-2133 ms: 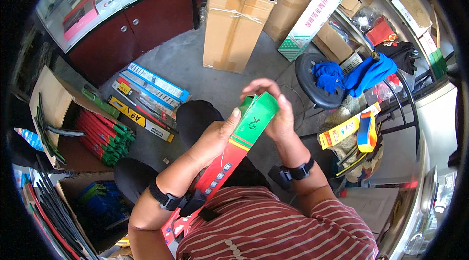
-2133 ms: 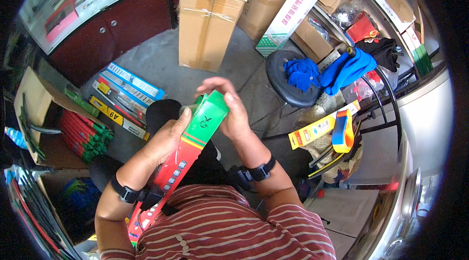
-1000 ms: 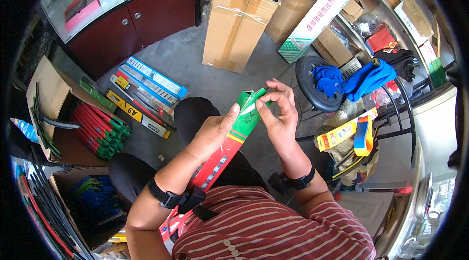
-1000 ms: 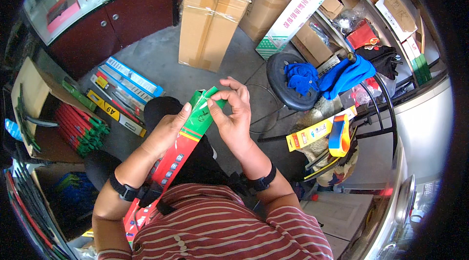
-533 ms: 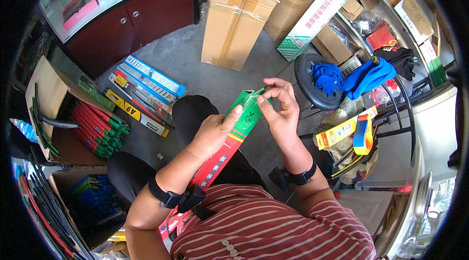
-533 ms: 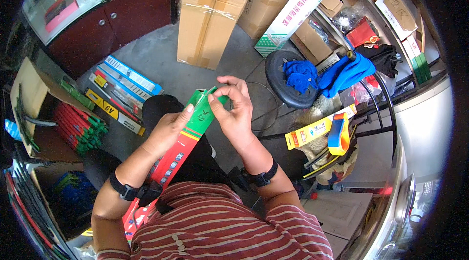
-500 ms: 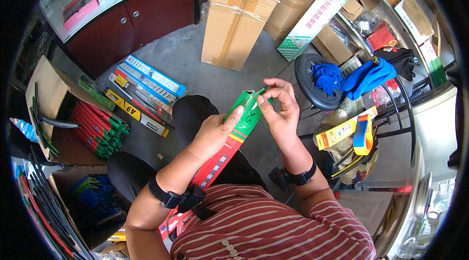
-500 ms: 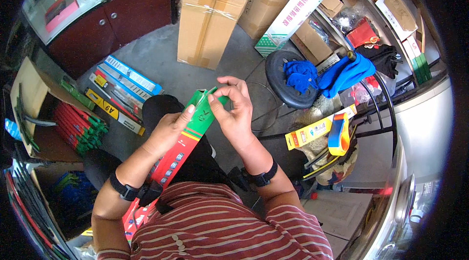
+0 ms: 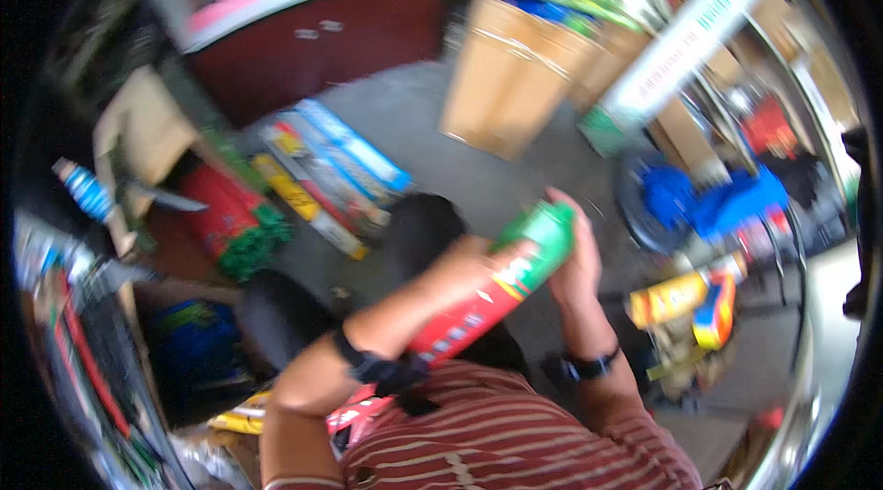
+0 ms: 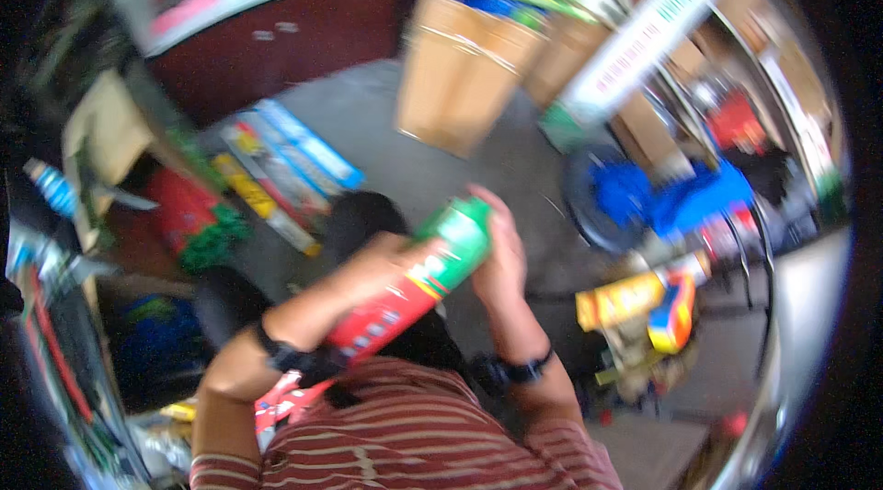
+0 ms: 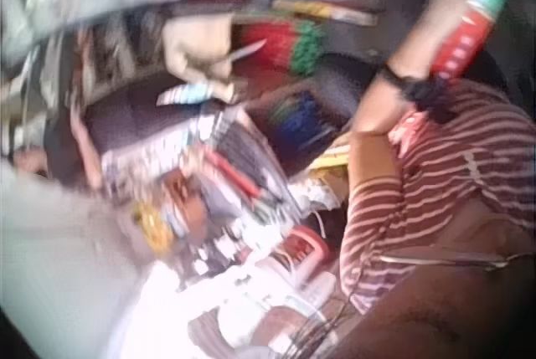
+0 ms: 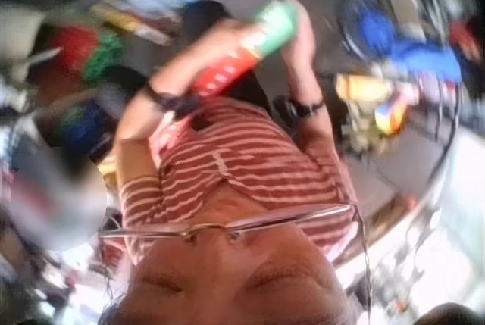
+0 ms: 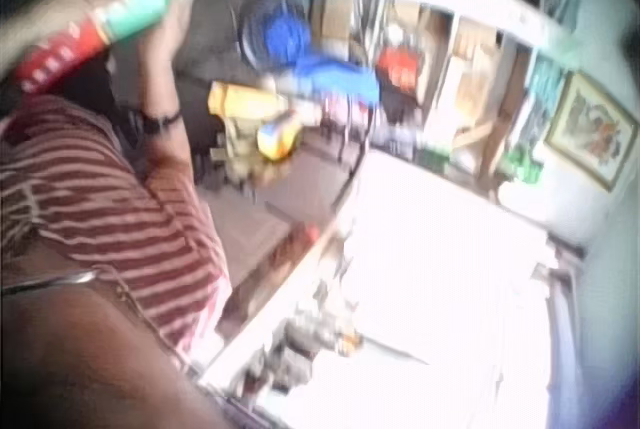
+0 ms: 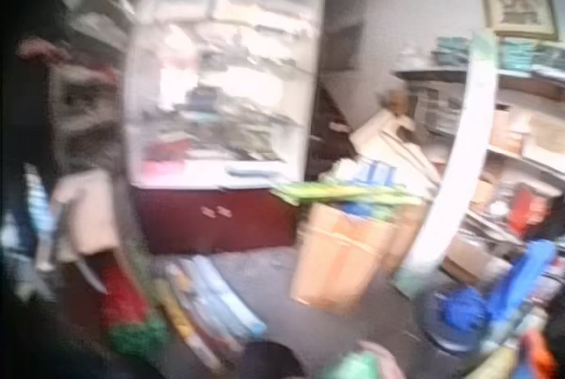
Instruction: The person sits on the floor in a store and packages windshield wipers. They insert a wiper blade into a long cardboard box, use a handheld tape dispenser to seal the box, and place the finished package into a larger cardboard box.
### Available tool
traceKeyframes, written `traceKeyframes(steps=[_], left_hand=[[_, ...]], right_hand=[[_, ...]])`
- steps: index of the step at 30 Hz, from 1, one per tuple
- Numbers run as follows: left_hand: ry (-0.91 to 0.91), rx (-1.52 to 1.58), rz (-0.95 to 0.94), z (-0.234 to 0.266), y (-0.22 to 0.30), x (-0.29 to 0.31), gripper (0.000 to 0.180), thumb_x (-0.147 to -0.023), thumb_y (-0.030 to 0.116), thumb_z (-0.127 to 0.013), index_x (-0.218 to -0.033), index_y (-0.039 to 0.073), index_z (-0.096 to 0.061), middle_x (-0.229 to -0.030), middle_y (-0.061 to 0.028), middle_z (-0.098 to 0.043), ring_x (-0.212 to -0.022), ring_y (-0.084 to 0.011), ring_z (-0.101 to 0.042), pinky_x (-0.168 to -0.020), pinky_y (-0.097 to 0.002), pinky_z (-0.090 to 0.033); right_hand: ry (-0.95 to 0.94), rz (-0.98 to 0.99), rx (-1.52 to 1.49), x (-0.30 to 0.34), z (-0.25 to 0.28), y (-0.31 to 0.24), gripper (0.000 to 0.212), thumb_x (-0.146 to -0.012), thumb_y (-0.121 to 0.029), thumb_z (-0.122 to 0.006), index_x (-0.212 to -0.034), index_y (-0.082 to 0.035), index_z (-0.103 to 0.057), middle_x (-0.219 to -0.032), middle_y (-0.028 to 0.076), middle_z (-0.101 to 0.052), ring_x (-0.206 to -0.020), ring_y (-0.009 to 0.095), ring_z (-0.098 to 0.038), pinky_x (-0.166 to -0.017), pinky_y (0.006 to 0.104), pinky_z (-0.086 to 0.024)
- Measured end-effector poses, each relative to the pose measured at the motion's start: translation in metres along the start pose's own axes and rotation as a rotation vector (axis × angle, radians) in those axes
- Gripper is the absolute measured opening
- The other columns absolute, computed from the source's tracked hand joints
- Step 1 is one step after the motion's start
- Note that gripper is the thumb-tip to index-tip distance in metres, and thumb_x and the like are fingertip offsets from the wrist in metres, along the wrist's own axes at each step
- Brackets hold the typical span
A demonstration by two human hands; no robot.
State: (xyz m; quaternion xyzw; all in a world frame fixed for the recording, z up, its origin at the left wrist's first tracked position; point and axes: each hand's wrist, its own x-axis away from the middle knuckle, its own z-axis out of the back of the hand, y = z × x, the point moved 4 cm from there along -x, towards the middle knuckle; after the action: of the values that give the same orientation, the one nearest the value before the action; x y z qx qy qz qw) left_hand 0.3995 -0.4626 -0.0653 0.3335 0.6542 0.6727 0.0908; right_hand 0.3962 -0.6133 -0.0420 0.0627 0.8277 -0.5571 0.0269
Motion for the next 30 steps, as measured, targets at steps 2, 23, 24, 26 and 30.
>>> traceKeyframes(steps=[2, 23, 24, 26, 30], left_hand=[[-0.136, 0.046, -0.048, -0.009, -0.013, -0.015, 0.064, -0.081, 0.067, -0.052, -0.081, 0.006, -0.069, -0.072, -0.0063, -0.066, -0.068, -0.0140, -0.061, -0.061, -0.0298, -0.047], [0.268, -0.694, -0.165, 0.001, 0.039, 0.019, 0.086, -0.083, 0.074, -0.029, -0.099, -0.005, -0.060, -0.082, -0.0258, -0.063, -0.080, -0.0391, -0.064, -0.067, -0.0452, -0.051], [0.293, -0.706, -0.192, 0.001, 0.038, 0.026, 0.084, -0.084, 0.072, -0.031, -0.100, -0.005, -0.058, -0.081, -0.0261, -0.063, -0.079, -0.0391, -0.064, -0.067, -0.0454, -0.051], [0.307, -0.728, -0.213, 0.001, 0.032, 0.038, 0.080, -0.085, 0.070, -0.035, -0.100, -0.006, -0.054, -0.079, -0.0266, -0.062, -0.077, -0.0393, -0.064, -0.066, -0.0462, -0.051], [0.277, -0.757, -0.180, 0.007, 0.007, 0.059, 0.074, -0.086, 0.067, -0.038, -0.098, -0.006, -0.049, -0.074, -0.0266, -0.061, -0.073, -0.0411, -0.062, -0.064, -0.0486, -0.049]], right_hand=[[-0.069, -0.193, -0.206, 0.011, 0.001, 0.018, 0.068, -0.091, -0.056, -0.033, -0.129, 0.000, -0.044, -0.114, 0.023, -0.057, -0.105, 0.036, -0.057, -0.090, 0.0460, -0.047], [0.092, -0.122, -0.500, 0.010, -0.055, 0.010, 0.063, -0.091, -0.061, -0.033, -0.095, -0.003, -0.055, -0.083, 0.012, -0.058, -0.082, 0.026, -0.057, -0.078, 0.0368, -0.046], [0.110, -0.123, -0.489, 0.010, -0.057, 0.009, 0.063, -0.091, -0.062, -0.033, -0.094, -0.003, -0.055, -0.081, 0.011, -0.057, -0.080, 0.026, -0.057, -0.077, 0.0368, -0.046], [0.143, -0.150, -0.475, 0.012, -0.060, 0.008, 0.064, -0.089, -0.064, -0.034, -0.093, -0.003, -0.055, -0.078, 0.011, -0.057, -0.078, 0.026, -0.056, -0.075, 0.0373, -0.046], [0.151, -0.224, -0.486, 0.013, -0.058, 0.011, 0.066, -0.086, -0.068, -0.037, -0.091, -0.005, -0.055, -0.075, 0.009, -0.055, -0.072, 0.024, -0.054, -0.070, 0.0378, -0.045]])
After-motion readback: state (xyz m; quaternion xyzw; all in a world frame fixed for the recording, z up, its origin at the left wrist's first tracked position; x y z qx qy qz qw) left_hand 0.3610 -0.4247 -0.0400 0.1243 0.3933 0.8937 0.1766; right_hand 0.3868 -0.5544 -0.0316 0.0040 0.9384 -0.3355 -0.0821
